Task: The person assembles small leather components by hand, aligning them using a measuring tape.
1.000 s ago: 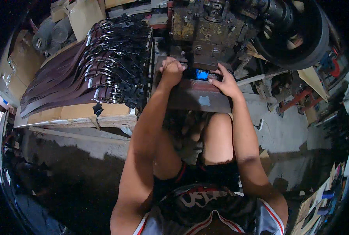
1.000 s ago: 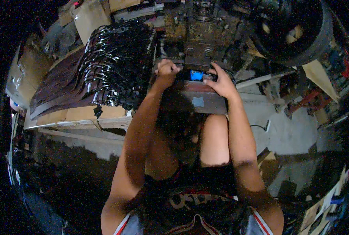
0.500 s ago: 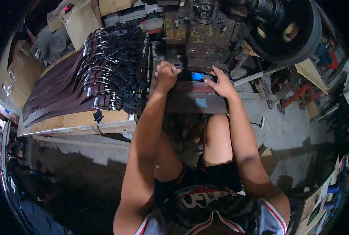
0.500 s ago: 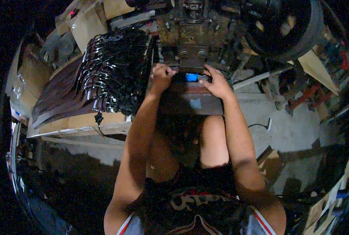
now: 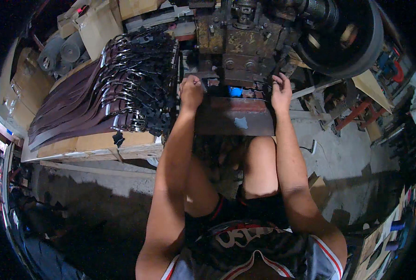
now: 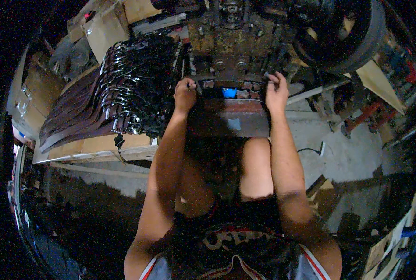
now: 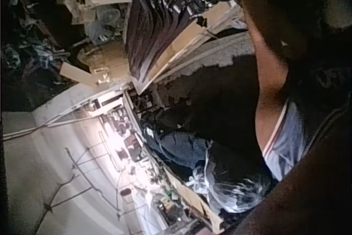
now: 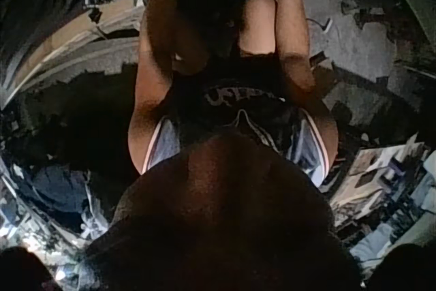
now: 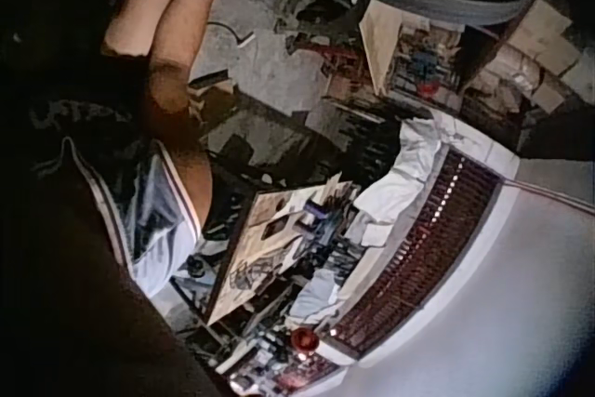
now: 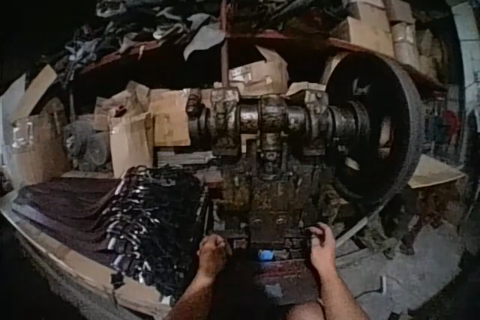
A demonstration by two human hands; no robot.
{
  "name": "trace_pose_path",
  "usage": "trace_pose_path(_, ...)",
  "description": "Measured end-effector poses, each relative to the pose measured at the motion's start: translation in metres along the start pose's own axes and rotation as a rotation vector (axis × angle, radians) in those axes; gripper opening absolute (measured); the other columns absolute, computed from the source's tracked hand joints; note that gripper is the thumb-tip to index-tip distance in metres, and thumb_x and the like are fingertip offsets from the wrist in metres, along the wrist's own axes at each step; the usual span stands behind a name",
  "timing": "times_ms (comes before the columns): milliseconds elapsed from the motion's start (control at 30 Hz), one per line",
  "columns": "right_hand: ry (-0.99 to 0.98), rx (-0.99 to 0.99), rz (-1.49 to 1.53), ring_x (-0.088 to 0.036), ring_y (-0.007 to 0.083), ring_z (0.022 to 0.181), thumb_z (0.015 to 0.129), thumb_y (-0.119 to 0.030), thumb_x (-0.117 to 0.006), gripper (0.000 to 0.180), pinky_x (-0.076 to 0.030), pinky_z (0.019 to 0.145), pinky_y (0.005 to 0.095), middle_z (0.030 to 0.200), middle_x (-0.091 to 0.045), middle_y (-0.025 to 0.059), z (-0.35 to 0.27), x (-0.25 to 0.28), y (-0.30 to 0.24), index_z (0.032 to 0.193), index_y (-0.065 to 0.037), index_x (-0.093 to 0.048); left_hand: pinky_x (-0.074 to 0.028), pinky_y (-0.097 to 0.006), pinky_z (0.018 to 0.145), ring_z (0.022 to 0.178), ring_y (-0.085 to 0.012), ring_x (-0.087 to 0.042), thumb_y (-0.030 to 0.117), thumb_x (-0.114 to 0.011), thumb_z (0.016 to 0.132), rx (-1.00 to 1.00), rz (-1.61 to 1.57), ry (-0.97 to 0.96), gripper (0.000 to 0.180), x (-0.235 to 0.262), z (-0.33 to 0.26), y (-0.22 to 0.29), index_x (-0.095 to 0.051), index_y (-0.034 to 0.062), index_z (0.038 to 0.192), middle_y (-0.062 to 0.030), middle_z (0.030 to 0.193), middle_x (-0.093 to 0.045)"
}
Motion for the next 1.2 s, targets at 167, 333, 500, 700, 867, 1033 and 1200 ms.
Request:
trace_pose_path(167,0.150,-0.065,0.051,-0.058,0.0191,0.095,0.084,-0.001,-0.050,0.036,-0.042,0.088,0.0295,0.100,-0.063,0.0133,-0.001,0.003,-0.005,0.119,0.004,-0.044,-0.045,-0.044,0.071,0.086,-0.0357,-0.058,0.007,-0.062,0.075,-0.036,0.065,0.014,0.011,-0.002,0.000,-0.010,-0.059,0.0085,0.085,-0.0140,0.088,-0.061)
trace_pose_path(333,0.242,-0.103,0.116,-0.058,0.0186,0.093,0.084,-0.002,-0.050,0.034,-0.042,0.088,0.0298,0.099,-0.063,0.0126,0.002,0.006,0.007,0.117,0.004,-0.045,-0.040,-0.050,0.079,0.091,-0.0352,-0.055,0.022,-0.057,0.081,0.010,0.052,-0.095,0.015,-0.007,-0.002,-0.012,-0.058,0.0108,0.091,-0.0131,0.092,-0.060)
trace_pose_path(500,0.218,-0.085,0.066,-0.057,0.0182,0.094,0.080,0.001,-0.051,0.038,-0.042,0.089,0.0309,0.103,-0.062,0.0118,0.004,0.010,0.019,0.118,0.002,-0.045,-0.038,-0.050,0.080,0.092,-0.0332,-0.058,0.031,-0.060,0.081,0.106,0.024,-0.184,0.029,-0.013,-0.001,-0.001,-0.057,0.0113,0.102,-0.0098,0.091,-0.064)
trace_pose_path(700,-0.411,0.122,0.028,-0.051,0.0237,0.112,0.075,-0.005,-0.064,0.051,-0.038,0.096,0.0335,0.120,-0.055,0.0165,-0.014,-0.028,-0.035,0.122,-0.001,-0.046,-0.045,-0.041,0.065,0.076,-0.0285,-0.063,0.027,-0.070,0.076,0.022,0.036,-0.201,0.039,-0.008,-0.002,0.001,-0.055,0.0105,0.107,-0.0087,0.073,-0.064)
trace_pose_path(867,-0.786,0.092,-0.142,-0.054,0.0204,0.105,0.074,-0.009,-0.069,0.048,-0.041,0.092,0.0329,0.113,-0.059,0.0141,-0.015,-0.050,-0.070,0.117,0.003,-0.050,-0.046,-0.040,0.065,0.074,-0.0276,-0.063,0.023,-0.072,0.073,-0.023,-0.017,-0.204,0.048,-0.010,-0.003,0.002,-0.051,0.0068,0.113,-0.0092,0.071,-0.063)
trace_pose_path(1033,-0.597,-0.255,0.344,-0.058,0.0160,0.093,0.077,-0.007,-0.069,0.042,-0.045,0.084,0.0285,0.103,-0.062,0.0107,-0.010,-0.038,-0.042,0.113,0.006,-0.053,-0.040,-0.046,0.079,0.087,-0.0317,-0.061,0.022,-0.071,0.070,0.182,-0.149,-0.322,0.051,-0.010,-0.001,0.002,-0.050,0.0093,0.114,-0.0085,0.081,-0.064)
trace_pose_path(1200,-0.428,-0.432,0.350,-0.058,0.0139,0.091,0.078,-0.009,-0.068,0.043,-0.046,0.080,0.0277,0.105,-0.061,0.0102,-0.011,-0.010,-0.020,0.115,0.006,-0.052,-0.040,-0.046,0.077,0.086,-0.0326,-0.060,0.021,-0.070,0.070,0.182,-0.128,-0.286,0.050,-0.003,-0.002,0.007,-0.050,0.0063,0.113,-0.0104,0.079,-0.063)
Point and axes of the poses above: each hand's wrist, its own z-axis towards the middle knuckle, its own x-axis out of the back of the hand, y = z × x, the point moved 3 cm from there along z, towards the middle knuckle
